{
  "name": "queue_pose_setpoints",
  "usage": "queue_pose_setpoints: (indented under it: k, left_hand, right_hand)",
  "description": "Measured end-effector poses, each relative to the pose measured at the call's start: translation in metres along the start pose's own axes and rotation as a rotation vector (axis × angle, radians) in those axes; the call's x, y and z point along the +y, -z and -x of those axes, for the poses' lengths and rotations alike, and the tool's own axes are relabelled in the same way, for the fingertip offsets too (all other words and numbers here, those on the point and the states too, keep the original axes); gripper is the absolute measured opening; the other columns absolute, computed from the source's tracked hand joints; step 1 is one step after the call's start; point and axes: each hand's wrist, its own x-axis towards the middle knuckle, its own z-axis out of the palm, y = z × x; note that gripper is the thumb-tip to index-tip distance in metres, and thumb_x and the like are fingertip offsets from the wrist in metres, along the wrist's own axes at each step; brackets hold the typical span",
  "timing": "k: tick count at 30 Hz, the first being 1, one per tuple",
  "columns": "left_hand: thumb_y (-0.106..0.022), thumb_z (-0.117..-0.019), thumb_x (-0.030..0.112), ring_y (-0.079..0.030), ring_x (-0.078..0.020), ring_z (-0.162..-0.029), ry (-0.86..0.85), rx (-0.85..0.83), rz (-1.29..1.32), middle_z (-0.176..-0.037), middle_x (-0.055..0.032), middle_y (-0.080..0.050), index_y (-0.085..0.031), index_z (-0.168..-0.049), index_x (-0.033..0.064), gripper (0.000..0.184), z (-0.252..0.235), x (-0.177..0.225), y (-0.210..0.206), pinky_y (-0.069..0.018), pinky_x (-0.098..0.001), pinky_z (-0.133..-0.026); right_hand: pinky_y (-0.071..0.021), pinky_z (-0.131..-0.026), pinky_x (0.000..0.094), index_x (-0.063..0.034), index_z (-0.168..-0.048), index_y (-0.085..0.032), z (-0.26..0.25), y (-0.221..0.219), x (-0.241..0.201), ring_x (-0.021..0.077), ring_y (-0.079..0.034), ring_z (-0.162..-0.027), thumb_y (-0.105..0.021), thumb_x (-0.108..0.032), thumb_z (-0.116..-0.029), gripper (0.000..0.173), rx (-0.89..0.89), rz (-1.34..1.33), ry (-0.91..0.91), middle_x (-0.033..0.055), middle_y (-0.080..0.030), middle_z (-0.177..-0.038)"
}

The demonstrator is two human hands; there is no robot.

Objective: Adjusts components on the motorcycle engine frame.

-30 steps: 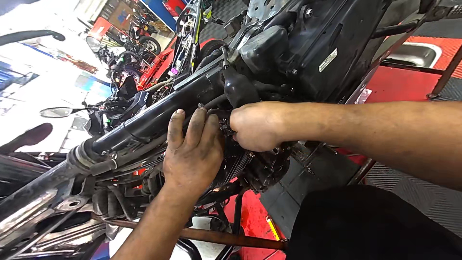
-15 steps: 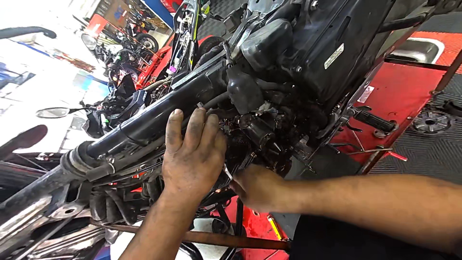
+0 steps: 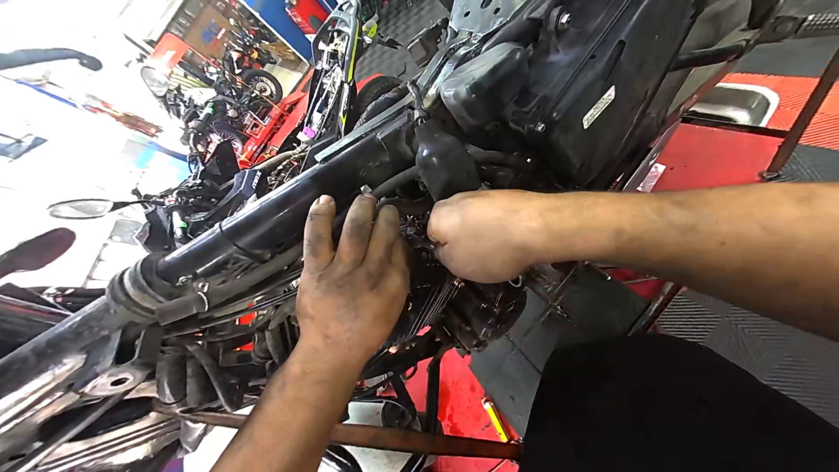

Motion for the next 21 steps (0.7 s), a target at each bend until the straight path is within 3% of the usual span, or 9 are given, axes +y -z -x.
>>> queue_pose_setpoints:
  k: [4,8,13,18,21]
  left_hand:
    - [-0.049,-0.1029,0.007,-0.052,-0.0300,-0.137,0.010,0.010,-0.003,-0.132,-0.0088,-0.066,-0.073,-0.105,0.0072,0.024,0.001,0.000,-0.002,-0.0252,-0.0595,-0.122]
    - [-0.051,-0.1038,0.009,-0.053,-0.0316,-0.135,0.009,0.037,0.028,-0.129,-0.0103,-0.067,-0.072,-0.102,0.0073,0.021,0.001,0.000,-0.002,-0.0249,-0.0601,-0.122]
    - [-0.049,-0.1034,0.008,-0.052,-0.0318,-0.137,0.019,0.024,0.045,-0.132,-0.0104,-0.065,-0.071,-0.105,0.0055,0.023,0.001,-0.001,-0.002,-0.0250,-0.0601,-0.122]
    - [-0.054,-0.0992,0.007,-0.050,-0.0337,-0.138,0.012,-0.012,0.059,-0.132,-0.0102,-0.065,-0.073,-0.098,0.0080,0.019,0.000,-0.001,0.000,-0.0236,-0.0621,-0.122]
    - [-0.054,-0.0997,0.008,-0.051,-0.0343,-0.137,0.007,-0.035,0.035,-0.132,-0.0101,-0.065,-0.072,-0.100,0.0086,0.018,0.000,-0.001,0.001,-0.0239,-0.0622,-0.122]
  right_hand:
    - [-0.0442,-0.050,0.0384,-0.0097,-0.079,-0.066,-0.005,0.021,-0.019,0.0158,-0.053,-0.055,-0.058,-0.017,-0.1014,0.025,-0.053,0.152,-0.053,0.0024,-0.055,-0.064]
    - [-0.0427,-0.040,0.0371,-0.0116,-0.072,-0.065,-0.023,0.032,-0.021,0.0146,-0.049,-0.040,-0.062,-0.016,-0.0947,0.024,-0.056,0.192,-0.076,0.0017,-0.056,-0.055]
    - [-0.0474,-0.050,0.0447,-0.0119,-0.080,-0.064,-0.006,0.008,-0.023,0.0200,-0.058,-0.058,-0.066,-0.019,-0.0934,0.016,0.014,0.276,-0.008,0.0029,-0.057,-0.067]
    - [-0.0553,-0.061,0.0499,-0.0120,-0.089,-0.066,-0.021,-0.074,-0.002,0.0260,-0.066,-0.076,-0.067,-0.024,-0.0940,0.013,0.182,-0.107,-0.047,0.0062,-0.064,-0.081]
    - [-0.0569,-0.064,0.0466,-0.0130,-0.097,-0.068,-0.034,-0.109,-0.004,0.0232,-0.068,-0.078,-0.062,-0.028,-0.0992,0.016,0.273,-0.307,-0.067,0.0056,-0.066,-0.083]
